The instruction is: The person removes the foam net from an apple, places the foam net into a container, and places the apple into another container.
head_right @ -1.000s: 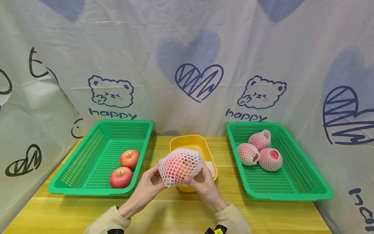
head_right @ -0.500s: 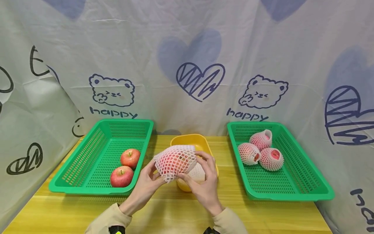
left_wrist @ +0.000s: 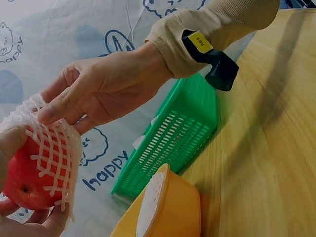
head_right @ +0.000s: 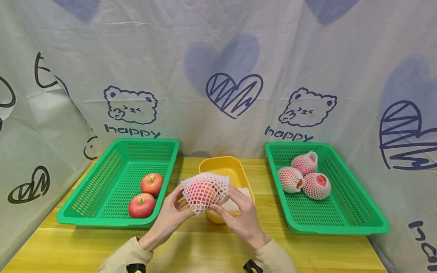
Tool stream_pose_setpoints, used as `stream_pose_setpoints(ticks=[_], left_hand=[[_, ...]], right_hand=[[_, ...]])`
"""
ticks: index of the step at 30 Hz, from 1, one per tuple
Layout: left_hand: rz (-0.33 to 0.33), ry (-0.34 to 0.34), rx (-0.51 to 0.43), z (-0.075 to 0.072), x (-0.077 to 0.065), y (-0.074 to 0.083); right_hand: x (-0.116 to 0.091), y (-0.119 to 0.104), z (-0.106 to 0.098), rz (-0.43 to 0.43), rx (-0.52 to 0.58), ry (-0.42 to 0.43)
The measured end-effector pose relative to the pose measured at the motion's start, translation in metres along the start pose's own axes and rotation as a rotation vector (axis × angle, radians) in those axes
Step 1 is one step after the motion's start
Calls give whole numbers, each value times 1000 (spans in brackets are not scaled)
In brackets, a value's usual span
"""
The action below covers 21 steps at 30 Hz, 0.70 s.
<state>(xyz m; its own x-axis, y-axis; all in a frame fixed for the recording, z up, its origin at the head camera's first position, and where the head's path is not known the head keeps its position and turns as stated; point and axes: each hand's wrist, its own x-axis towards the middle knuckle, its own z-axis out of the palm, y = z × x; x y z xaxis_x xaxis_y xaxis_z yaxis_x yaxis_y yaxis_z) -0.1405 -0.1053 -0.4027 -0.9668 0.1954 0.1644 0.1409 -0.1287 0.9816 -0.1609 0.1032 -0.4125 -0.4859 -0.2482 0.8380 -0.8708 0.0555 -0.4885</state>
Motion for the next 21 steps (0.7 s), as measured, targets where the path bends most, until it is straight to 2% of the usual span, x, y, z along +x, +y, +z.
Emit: stream_pose_setpoints(ticks=[4, 9, 18, 21], left_hand=[[-1, -16, 12, -3, 1, 2], [6, -19, 56, -6, 1, 2], [-4, -51, 65, -9, 2, 3], [3, -61, 66, -9, 2, 3]], right_hand=[[-1, -3, 0, 89, -23, -24], [-2, -5, 1, 165, 41, -55], [-2, -6, 1, 250, 159, -70], [-1, -6, 1, 255, 186, -77]])
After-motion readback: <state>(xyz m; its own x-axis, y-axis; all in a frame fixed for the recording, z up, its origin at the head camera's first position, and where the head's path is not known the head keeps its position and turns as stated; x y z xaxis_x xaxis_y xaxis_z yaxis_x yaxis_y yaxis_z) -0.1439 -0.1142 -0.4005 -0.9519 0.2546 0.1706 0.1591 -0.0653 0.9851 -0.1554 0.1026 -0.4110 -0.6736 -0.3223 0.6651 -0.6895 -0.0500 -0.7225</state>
